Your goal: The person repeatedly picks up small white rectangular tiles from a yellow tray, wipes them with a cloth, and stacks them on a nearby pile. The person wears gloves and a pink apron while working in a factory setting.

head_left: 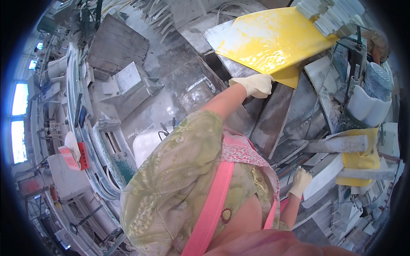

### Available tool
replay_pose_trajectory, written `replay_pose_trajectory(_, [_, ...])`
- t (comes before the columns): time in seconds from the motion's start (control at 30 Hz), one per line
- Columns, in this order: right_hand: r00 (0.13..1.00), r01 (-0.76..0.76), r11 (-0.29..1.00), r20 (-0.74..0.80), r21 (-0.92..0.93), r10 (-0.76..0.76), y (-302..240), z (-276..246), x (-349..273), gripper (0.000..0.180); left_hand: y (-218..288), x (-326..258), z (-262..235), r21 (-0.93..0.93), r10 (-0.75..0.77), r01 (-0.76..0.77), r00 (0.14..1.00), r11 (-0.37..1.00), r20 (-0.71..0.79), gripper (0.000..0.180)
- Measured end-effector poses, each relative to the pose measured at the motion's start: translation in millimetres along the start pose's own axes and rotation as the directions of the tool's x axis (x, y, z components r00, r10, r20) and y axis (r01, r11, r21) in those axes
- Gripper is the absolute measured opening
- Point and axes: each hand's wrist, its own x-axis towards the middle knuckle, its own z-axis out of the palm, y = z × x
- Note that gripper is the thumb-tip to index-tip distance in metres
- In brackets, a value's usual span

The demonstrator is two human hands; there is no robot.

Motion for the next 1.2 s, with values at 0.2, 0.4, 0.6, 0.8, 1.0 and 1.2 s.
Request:
replay_pose_trajectory(0.2, [0.841, -0.184, 0.978, -0.500, 0.096, 0.207, 6, 6, -14, 0.054, 2, 0, -7, 0.071, 0.011, -0.012, 1.000, 0.997, 0.023, 0.027])
replay_pose_trajectory(0.4, [0.804, -0.585, 0.808, -0.184, -0.073, 0.566, 19, 42, -20, 0.072, 1, 0, -7, -0.004, -0.004, 0.004, 1.000, 1.000, 0.012, 0.027])
replay_pose_trajectory(0.6, [0.796, -0.601, 0.796, -0.156, -0.077, 0.585, 19, 46, -21, 0.073, 0, -1, -1, 0.003, -0.001, 0.001, 1.000, 1.000, -0.023, 0.026])
replay_pose_trajectory(0.8, [0.776, -0.623, 0.781, -0.155, -0.042, 0.611, 6, 39, -25, 0.073, 1, 1, 0, -0.018, -0.028, 0.028, 1.000, 0.999, 0.012, 0.026])
replay_pose_trajectory(1.0, [0.769, -0.638, 0.766, -0.095, -0.074, 0.632, -2, 27, -28, 0.074, 1, -1, 10, 0.008, 0.003, -0.002, 0.991, 1.000, -0.137, 0.027])
replay_pose_trajectory(1.2, [0.771, -0.636, 0.771, -0.076, -0.037, 0.632, -6, 20, -31, 0.076, -1, 1, 14, 0.025, 0.012, -0.009, 0.993, 1.000, -0.118, 0.028])
